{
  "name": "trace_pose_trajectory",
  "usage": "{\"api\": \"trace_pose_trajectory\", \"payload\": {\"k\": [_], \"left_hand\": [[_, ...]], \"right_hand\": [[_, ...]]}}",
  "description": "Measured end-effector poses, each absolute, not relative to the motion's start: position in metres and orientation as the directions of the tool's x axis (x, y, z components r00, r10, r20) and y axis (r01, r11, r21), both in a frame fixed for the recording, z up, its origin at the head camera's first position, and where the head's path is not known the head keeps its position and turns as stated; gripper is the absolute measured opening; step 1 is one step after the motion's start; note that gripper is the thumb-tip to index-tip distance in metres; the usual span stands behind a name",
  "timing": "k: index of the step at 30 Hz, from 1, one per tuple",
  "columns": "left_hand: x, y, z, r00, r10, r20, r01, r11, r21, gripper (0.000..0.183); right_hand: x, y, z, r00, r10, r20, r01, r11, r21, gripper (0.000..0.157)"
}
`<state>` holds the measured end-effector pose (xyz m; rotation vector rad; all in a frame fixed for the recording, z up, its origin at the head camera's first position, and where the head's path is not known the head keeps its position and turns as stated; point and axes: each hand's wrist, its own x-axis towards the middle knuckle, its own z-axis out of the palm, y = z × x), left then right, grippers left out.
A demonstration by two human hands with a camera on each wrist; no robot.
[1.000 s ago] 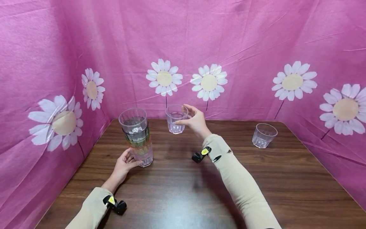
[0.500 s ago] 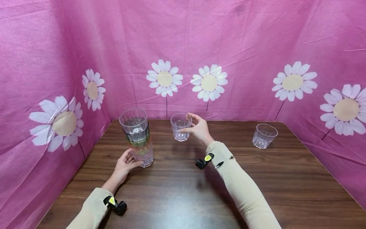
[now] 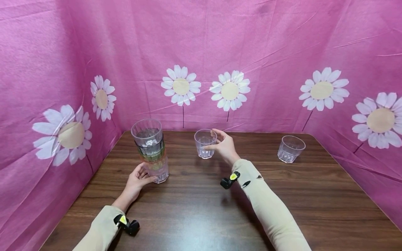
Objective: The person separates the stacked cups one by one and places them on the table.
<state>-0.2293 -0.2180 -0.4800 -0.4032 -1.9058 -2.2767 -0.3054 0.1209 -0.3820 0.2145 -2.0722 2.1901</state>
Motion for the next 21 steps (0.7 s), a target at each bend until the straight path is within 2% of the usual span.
{"api": "trace_pose_trajectory", "payload": {"k": [21], "left_hand": [[-0.230,-0.217,-0.478,-0.969,0.046,0.244,0.233,-0.167,0.958,0.064]], "right_hand": [[-0.307,0.164,-0.404,-0.984,0.069,0.166,-0.165,0.022,-0.986,0.091]]}}
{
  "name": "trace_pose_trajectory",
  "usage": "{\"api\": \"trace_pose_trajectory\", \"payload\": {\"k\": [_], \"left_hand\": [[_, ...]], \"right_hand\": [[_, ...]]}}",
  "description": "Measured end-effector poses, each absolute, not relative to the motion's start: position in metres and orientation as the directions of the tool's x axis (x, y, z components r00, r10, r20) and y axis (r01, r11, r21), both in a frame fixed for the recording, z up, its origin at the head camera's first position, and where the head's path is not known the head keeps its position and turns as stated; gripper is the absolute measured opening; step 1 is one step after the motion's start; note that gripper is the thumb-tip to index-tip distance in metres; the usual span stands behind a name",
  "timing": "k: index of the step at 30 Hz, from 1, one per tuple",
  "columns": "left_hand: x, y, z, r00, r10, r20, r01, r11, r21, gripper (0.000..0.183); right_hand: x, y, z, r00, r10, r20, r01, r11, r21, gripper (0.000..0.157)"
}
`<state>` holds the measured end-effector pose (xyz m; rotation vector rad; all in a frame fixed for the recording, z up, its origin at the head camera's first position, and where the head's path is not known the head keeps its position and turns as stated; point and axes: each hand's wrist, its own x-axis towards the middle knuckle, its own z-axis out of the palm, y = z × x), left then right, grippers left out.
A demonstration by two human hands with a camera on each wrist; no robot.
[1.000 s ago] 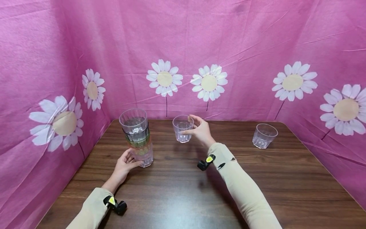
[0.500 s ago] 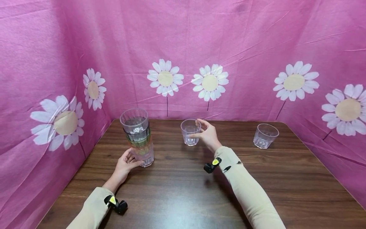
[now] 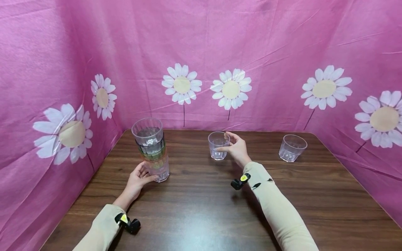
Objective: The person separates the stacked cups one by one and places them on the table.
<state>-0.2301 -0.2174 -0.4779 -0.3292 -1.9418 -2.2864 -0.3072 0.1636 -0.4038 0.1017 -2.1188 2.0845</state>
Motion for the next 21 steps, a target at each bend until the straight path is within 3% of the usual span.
{"api": "trace_pose_trajectory", "payload": {"k": [21], "left_hand": [[-0.230,-0.218,-0.479,-0.966,0.050,0.254,0.242,-0.170,0.955,0.064]], "right_hand": [[-0.310,0.209,-0.414,-0.968,0.190,0.161,-0.156,0.043,-0.987,0.092]]}}
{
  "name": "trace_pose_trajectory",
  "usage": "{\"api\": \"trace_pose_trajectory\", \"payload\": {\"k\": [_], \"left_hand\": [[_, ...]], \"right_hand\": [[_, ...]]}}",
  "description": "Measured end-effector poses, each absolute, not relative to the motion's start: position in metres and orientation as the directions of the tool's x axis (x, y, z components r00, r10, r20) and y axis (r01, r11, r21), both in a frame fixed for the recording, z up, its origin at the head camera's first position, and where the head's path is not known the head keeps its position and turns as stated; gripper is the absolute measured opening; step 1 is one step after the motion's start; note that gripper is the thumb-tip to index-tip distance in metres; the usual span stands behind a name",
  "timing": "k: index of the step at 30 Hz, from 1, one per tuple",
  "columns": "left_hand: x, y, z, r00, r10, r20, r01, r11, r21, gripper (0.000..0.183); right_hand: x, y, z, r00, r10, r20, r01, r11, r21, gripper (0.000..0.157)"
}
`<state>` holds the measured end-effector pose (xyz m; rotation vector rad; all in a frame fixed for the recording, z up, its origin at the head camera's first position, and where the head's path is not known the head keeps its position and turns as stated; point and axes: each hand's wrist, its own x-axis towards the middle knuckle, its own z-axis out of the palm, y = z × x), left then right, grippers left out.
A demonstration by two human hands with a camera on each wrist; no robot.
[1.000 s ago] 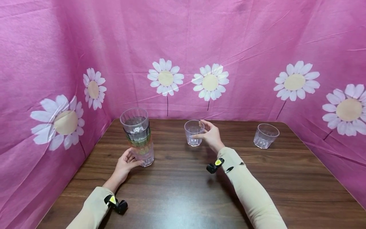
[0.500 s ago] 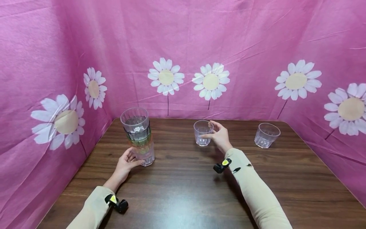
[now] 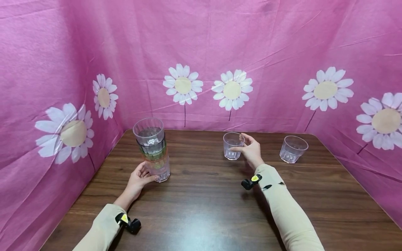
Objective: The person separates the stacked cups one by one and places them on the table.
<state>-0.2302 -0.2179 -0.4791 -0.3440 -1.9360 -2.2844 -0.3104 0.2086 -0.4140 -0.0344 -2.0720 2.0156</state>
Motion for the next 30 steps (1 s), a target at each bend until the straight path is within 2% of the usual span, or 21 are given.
{"api": "trace_pose_trajectory", "payload": {"k": [15,30], "left_hand": [[-0.230,-0.217,-0.478,-0.968,0.048,0.247,0.236,-0.163,0.958,0.063],[-0.229,-0.217,-0.476,-0.970,0.047,0.240,0.230,-0.159,0.960,0.064]], "right_hand": [[-0.311,0.237,-0.418,-0.939,0.311,0.148,-0.144,0.037,-0.989,0.086],[-0.310,0.269,-0.421,-0.903,0.414,0.118,-0.096,0.073,-0.993,0.087]]}}
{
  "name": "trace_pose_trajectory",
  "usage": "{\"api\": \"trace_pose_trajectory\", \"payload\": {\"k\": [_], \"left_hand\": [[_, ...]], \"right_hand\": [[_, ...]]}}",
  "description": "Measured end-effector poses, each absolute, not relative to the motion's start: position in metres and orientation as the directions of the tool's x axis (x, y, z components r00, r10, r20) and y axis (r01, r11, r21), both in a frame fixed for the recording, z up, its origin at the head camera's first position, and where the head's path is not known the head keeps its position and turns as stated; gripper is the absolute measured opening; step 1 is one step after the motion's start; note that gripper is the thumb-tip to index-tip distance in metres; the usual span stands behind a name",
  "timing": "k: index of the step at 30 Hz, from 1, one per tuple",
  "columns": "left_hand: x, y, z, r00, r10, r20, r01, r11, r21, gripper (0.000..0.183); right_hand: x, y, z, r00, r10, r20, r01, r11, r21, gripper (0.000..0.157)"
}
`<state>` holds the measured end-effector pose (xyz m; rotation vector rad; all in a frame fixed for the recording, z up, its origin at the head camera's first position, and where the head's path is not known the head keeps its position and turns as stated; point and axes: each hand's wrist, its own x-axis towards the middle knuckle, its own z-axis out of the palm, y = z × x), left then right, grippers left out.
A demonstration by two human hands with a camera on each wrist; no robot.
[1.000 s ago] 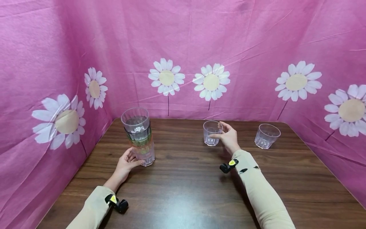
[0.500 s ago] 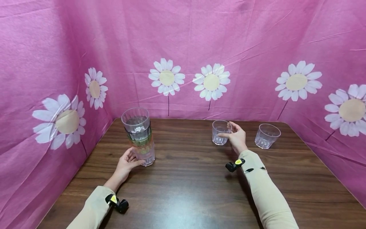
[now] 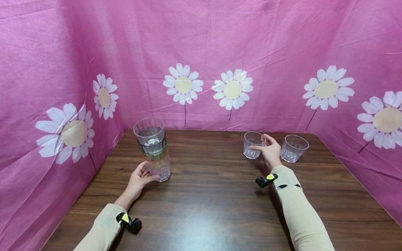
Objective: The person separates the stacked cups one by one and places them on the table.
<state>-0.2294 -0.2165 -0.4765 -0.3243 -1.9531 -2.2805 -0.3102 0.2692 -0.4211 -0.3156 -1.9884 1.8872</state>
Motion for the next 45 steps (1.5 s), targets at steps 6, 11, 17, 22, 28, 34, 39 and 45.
{"api": "trace_pose_trajectory", "payload": {"k": [6,11,17,22,28,34,39,45], "left_hand": [[-0.230,-0.217,-0.477,-0.970,0.046,0.237,0.228,-0.152,0.962,0.064],[-0.230,-0.217,-0.478,-0.972,0.043,0.232,0.223,-0.145,0.964,0.064],[-0.230,-0.217,-0.478,-0.972,0.041,0.232,0.224,-0.145,0.964,0.064],[-0.230,-0.217,-0.478,-0.973,0.037,0.228,0.221,-0.145,0.965,0.064],[-0.230,-0.217,-0.477,-0.974,0.036,0.223,0.216,-0.145,0.966,0.064],[-0.230,-0.217,-0.478,-0.973,0.035,0.229,0.222,-0.148,0.964,0.063],[-0.230,-0.216,-0.477,-0.976,0.031,0.216,0.210,-0.138,0.968,0.063],[-0.230,-0.217,-0.475,-0.979,0.028,0.203,0.198,-0.129,0.972,0.062]], "right_hand": [[-0.308,0.278,-0.425,-0.890,0.440,0.118,-0.098,0.069,-0.993,0.087],[-0.307,0.284,-0.428,-0.869,0.476,0.136,-0.112,0.078,-0.991,0.087],[-0.307,0.289,-0.428,-0.860,0.496,0.120,-0.102,0.064,-0.993,0.088],[-0.307,0.292,-0.429,-0.861,0.499,0.101,-0.076,0.071,-0.995,0.090],[-0.307,0.294,-0.430,-0.865,0.491,0.101,-0.068,0.083,-0.994,0.091],[-0.305,0.294,-0.428,-0.877,0.464,0.120,-0.057,0.148,-0.987,0.089],[-0.303,0.293,-0.425,-0.888,0.447,0.106,-0.046,0.142,-0.989,0.090],[-0.303,0.287,-0.419,-0.890,0.440,0.122,-0.042,0.188,-0.981,0.094]]}}
